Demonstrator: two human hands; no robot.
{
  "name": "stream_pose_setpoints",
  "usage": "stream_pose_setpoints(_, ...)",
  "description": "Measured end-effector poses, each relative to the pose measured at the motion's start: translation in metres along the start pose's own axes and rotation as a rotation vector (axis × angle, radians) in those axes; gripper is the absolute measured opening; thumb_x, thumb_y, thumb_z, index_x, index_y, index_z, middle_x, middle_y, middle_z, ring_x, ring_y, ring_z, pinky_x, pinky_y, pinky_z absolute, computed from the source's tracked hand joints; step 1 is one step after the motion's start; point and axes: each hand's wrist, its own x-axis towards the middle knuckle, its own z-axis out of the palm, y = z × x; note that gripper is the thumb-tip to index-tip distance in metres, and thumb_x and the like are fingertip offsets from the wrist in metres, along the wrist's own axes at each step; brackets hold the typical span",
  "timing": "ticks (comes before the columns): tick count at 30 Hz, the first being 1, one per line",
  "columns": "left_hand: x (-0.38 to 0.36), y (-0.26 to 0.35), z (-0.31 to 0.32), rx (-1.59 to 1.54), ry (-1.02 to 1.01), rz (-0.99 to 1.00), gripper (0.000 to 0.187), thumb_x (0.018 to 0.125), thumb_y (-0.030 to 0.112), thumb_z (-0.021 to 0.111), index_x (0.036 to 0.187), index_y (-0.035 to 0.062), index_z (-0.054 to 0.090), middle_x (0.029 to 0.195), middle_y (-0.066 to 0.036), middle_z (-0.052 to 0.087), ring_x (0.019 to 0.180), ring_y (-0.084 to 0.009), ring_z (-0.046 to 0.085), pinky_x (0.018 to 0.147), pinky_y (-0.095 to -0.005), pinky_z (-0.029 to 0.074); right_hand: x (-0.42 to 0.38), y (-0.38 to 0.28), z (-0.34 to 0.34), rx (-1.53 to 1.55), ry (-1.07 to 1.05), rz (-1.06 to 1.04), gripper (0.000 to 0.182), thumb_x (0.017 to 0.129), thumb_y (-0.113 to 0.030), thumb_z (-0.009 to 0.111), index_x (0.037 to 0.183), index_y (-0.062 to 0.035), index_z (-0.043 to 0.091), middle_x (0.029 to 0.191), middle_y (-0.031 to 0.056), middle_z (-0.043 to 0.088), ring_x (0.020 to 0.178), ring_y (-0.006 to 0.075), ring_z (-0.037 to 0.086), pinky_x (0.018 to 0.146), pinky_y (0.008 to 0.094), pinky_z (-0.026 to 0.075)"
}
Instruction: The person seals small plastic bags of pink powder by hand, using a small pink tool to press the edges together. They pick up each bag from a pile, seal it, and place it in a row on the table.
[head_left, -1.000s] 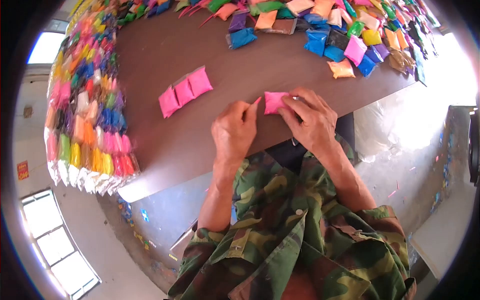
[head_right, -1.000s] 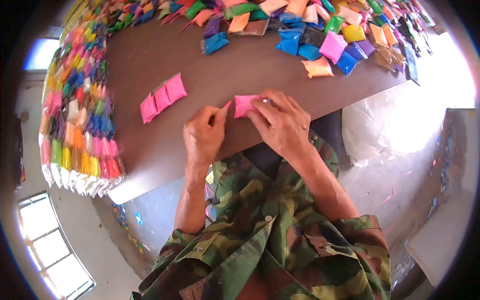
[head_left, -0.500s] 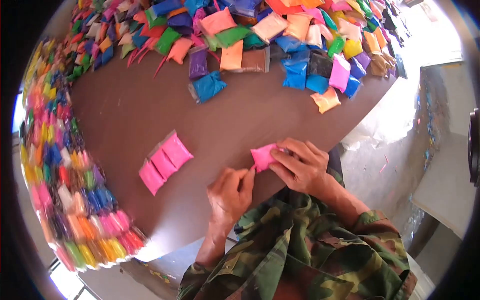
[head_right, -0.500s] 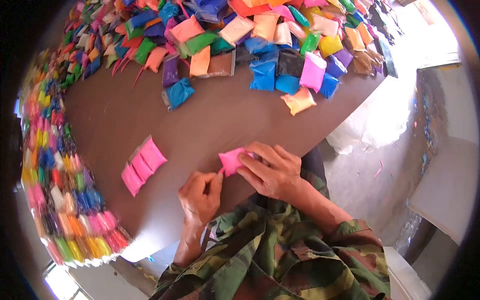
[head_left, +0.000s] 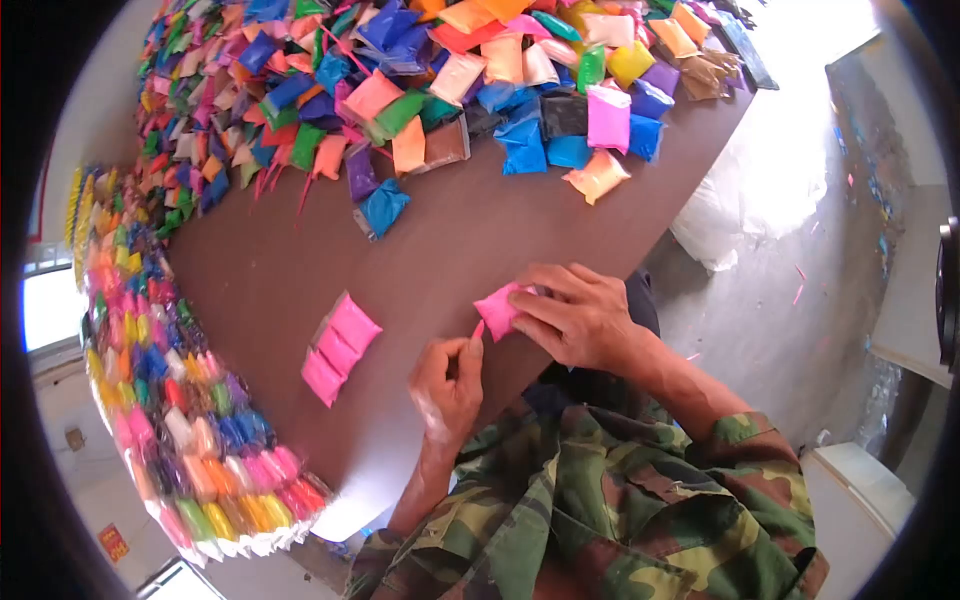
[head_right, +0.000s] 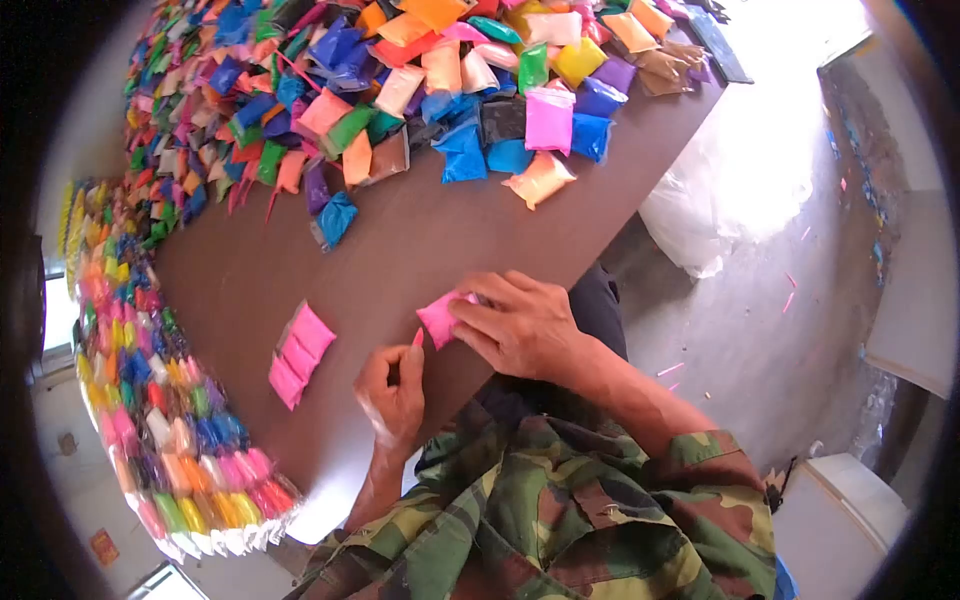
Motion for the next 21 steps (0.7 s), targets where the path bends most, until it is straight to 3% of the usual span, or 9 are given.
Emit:
stream_pose_setpoints(5, -0.001, -0.004, 0.010, -0.054, 0.108, -0.012, 0.021, 0.100, 0.017, 0.077, 0.090, -0.0001, 0.071, 0.074, -0.009, 0.065, 0.063, -0.0153, 0.057, 0.059, -0.0331, 0.046, -0.002, 0.010, 0.006, 0.074, 0.116, -0.105, 0.018, 0.084, -0.021, 0.083, 0.100, -0.0151, 0.077, 0.110, 0.0021, 0.071, 0.089, 0.0246, 0.072, 0.073, 0.0375, 0.058)
stream_pose_setpoints(10, 0.004, -0.010, 0.016, -0.009, 0.178, 0.055, 0.024, 0.101, 0.019, 0.077, 0.089, -0.0014, 0.071, 0.069, -0.007, 0.063, 0.060, -0.0115, 0.054, 0.057, -0.0322, 0.045, -0.005, 0.015, 0.006, 0.130, 0.104, -0.071, 0.012, 0.088, -0.019, 0.080, 0.098, -0.0135, 0.078, 0.108, 0.0022, 0.071, 0.094, 0.0267, 0.071, 0.079, 0.0406, 0.058)
stream_pose_setpoints(19, 0.008, -0.004, 0.014, -0.028, 0.188, 0.011, 0.026, 0.103, 0.021, 0.074, 0.091, -0.0019, 0.072, 0.069, 0.003, 0.060, 0.065, -0.0043, 0.051, 0.058, -0.0262, 0.043, 0.010, 0.013, 0.007, 0.135, -0.049, -0.037, 0.014, 0.091, -0.016, 0.074, 0.102, -0.0078, 0.078, 0.114, 0.0065, 0.075, 0.105, 0.0315, 0.069, 0.090, 0.0431, 0.057)
stream_pose_setpoints(21, 0.007, -0.009, 0.015, -0.040, 0.197, 0.006, 0.027, 0.104, 0.022, 0.073, 0.092, -0.0018, 0.072, 0.071, 0.004, 0.060, 0.067, -0.0037, 0.051, 0.059, -0.0250, 0.043, 0.014, 0.017, 0.009, 0.133, -0.065, -0.092, 0.011, 0.091, -0.014, 0.073, 0.100, -0.0080, 0.077, 0.110, 0.0063, 0.075, 0.101, 0.0332, 0.069, 0.086, 0.0447, 0.056)
